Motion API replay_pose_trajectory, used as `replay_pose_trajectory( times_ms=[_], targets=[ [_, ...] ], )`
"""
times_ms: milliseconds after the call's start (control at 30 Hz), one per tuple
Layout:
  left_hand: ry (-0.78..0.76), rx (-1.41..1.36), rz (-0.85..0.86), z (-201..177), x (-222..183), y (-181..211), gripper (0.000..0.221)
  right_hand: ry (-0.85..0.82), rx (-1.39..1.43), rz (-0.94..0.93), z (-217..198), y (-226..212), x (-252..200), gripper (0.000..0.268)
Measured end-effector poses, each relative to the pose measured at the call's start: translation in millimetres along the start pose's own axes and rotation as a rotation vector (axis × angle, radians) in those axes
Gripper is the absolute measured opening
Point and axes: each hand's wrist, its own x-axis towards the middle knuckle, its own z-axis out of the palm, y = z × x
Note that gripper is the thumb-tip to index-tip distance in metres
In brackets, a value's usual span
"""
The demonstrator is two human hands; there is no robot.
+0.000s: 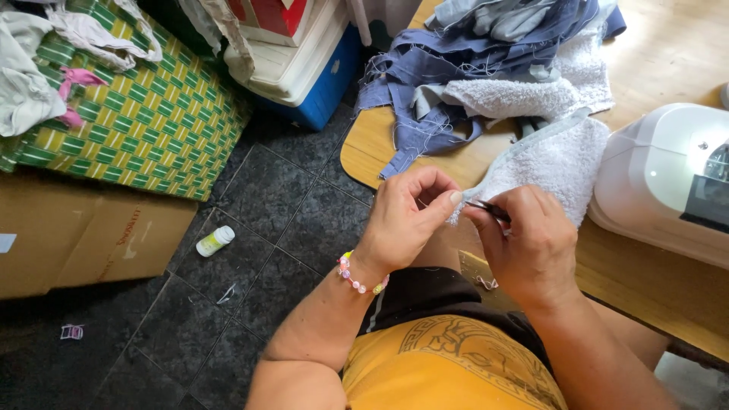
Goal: Trimming excess threads or fabric from the edge of a white towel using small scissors.
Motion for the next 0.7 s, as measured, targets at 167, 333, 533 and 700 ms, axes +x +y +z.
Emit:
replay_pose_trajectory(
  times_ms=[167,333,533,700],
  targets=[
    [-0.040,0.030,0.033,-2.2,-4.6,4.8,0.012,-0.032,0.003,0.030,-0.3,0.4,0.9,0.034],
    [-0.075,0.055,0.050,-5.4,-7.8,10.0,0.015,-0.056,0.019,0.063,-2.5,-2.9,2.3,0.033],
    [-0.050,0.187,0.071,0.2,-3.8,5.8,0.016,-0.075,0.036,0.060,-4.7,0.4,2.8,0.030],
    [-0.019,0.177,0.001,0.1,-3.5,-0.1,0.017,0.106,0.285,0.201,-9.8,14.9,1.2,0.031]
  ],
)
